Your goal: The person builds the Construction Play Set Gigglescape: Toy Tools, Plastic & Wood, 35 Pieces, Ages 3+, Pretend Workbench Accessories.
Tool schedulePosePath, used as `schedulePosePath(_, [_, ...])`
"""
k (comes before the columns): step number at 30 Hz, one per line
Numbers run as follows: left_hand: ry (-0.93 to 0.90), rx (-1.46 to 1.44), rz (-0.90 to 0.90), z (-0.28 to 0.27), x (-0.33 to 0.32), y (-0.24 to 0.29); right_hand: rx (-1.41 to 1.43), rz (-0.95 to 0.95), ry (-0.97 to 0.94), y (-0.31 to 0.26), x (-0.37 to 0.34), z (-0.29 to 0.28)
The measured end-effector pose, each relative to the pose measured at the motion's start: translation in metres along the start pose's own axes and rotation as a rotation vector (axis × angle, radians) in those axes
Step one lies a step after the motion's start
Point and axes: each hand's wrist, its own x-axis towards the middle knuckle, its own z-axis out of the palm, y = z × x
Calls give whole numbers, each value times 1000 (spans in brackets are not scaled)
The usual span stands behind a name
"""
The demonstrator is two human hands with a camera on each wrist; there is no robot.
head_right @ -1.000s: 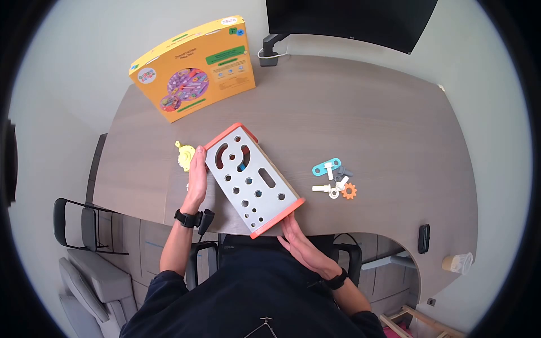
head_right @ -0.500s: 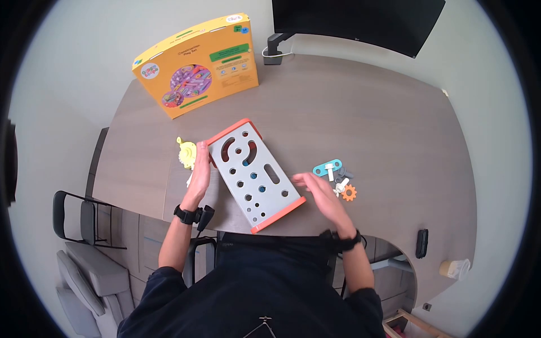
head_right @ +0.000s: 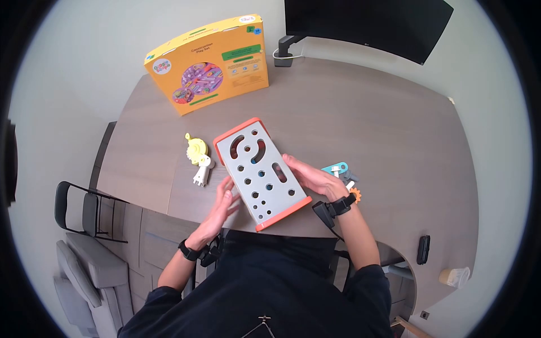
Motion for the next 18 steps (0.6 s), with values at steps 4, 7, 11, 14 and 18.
schedulePosePath(4, [-30,-181,32,23,-7,29,78,-53,24,8,8,3])
schedulePosePath(7, [-4,-129,131,19,2,46,134,-93,72,-11,-19,29])
schedulePosePath(11, [-98,-62,192,-18,11,77,239,-116,-22,-16,-42,22])
schedulePosePath(14, [-186,56,181,-23,13,100,220,-192,123,-16,-52,45])
schedulePosePath(18, [-206,142,229,-34,25,105,369,-220,248,-11,-53,67])
